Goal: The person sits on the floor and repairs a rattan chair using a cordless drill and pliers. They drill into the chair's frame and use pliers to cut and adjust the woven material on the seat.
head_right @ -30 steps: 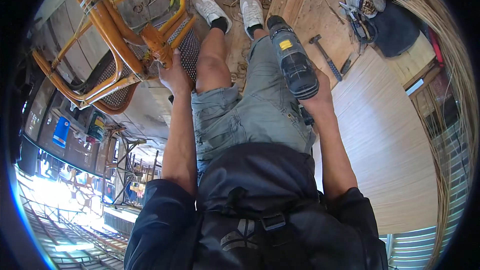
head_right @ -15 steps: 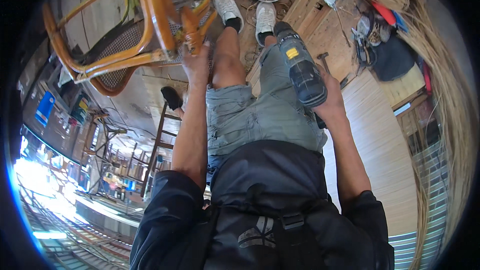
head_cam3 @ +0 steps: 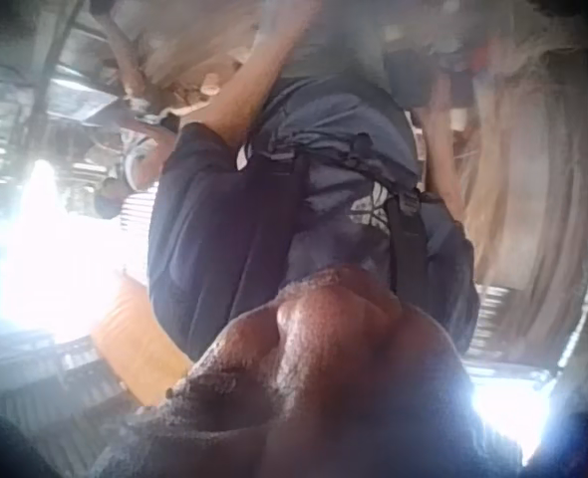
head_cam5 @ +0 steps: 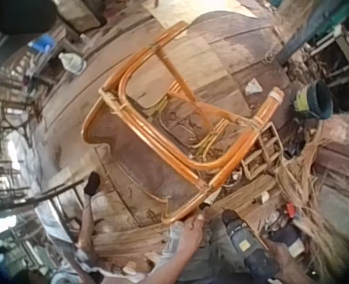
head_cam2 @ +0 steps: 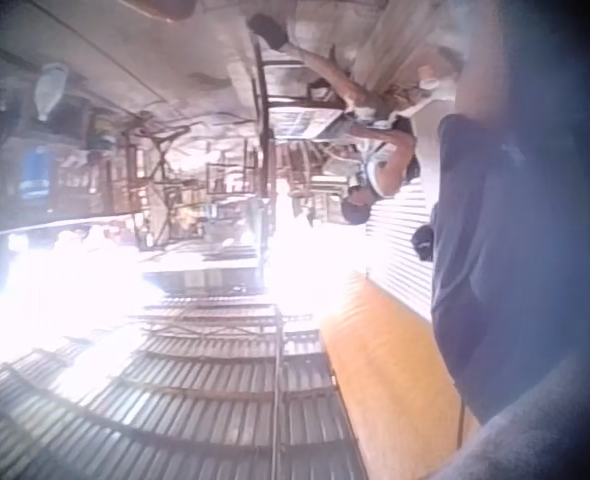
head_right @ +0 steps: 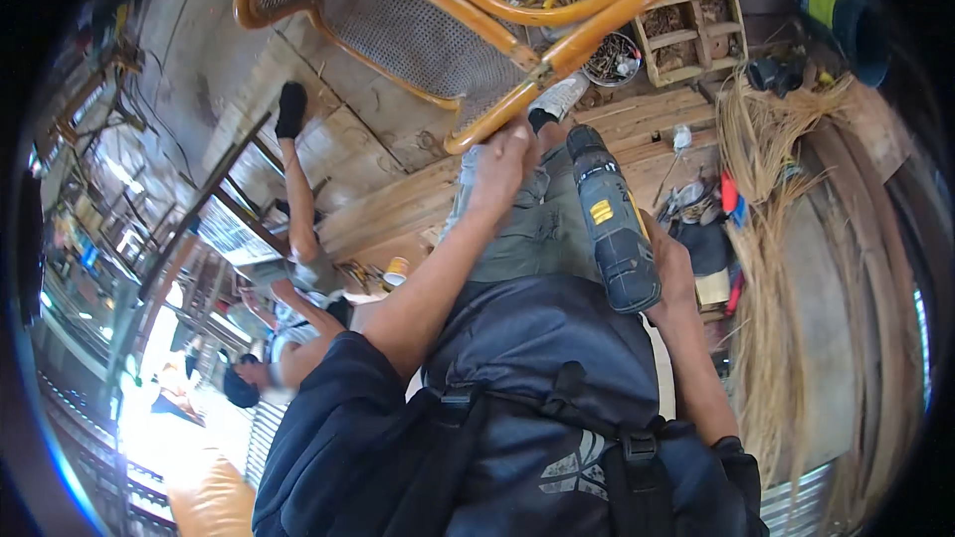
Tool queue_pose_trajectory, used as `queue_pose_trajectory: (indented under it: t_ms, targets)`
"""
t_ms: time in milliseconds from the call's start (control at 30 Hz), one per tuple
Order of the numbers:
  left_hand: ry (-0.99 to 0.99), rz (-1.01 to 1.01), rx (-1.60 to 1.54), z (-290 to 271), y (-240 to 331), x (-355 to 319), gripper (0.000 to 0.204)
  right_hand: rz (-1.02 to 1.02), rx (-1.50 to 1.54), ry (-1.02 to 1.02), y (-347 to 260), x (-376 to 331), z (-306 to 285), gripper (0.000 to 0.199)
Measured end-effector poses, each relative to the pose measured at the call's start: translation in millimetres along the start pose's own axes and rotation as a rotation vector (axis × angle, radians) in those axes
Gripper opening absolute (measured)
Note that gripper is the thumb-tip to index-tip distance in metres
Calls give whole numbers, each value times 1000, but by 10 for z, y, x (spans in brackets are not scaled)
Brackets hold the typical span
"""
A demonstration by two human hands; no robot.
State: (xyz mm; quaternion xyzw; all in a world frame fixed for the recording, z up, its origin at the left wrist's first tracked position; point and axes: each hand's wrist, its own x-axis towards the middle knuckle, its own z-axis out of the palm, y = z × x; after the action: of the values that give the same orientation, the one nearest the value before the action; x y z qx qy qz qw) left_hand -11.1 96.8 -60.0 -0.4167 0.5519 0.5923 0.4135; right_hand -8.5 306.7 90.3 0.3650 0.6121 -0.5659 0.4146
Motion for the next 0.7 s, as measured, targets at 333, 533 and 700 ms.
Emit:
queue_pose_trajectory:
  t_ms: [333,533,700]
  targets:
    - [-451,-358,-939,429,504,-708,63,-3,-591,-39,-421,223,140,66]
    - [-363,-316,-971,438,470,-669,53,2,-666,-81,-453,269,157,62]
    - [-332,-346,-976,398,474,-603,45,-24,-677,-84,-587,308,269,57]
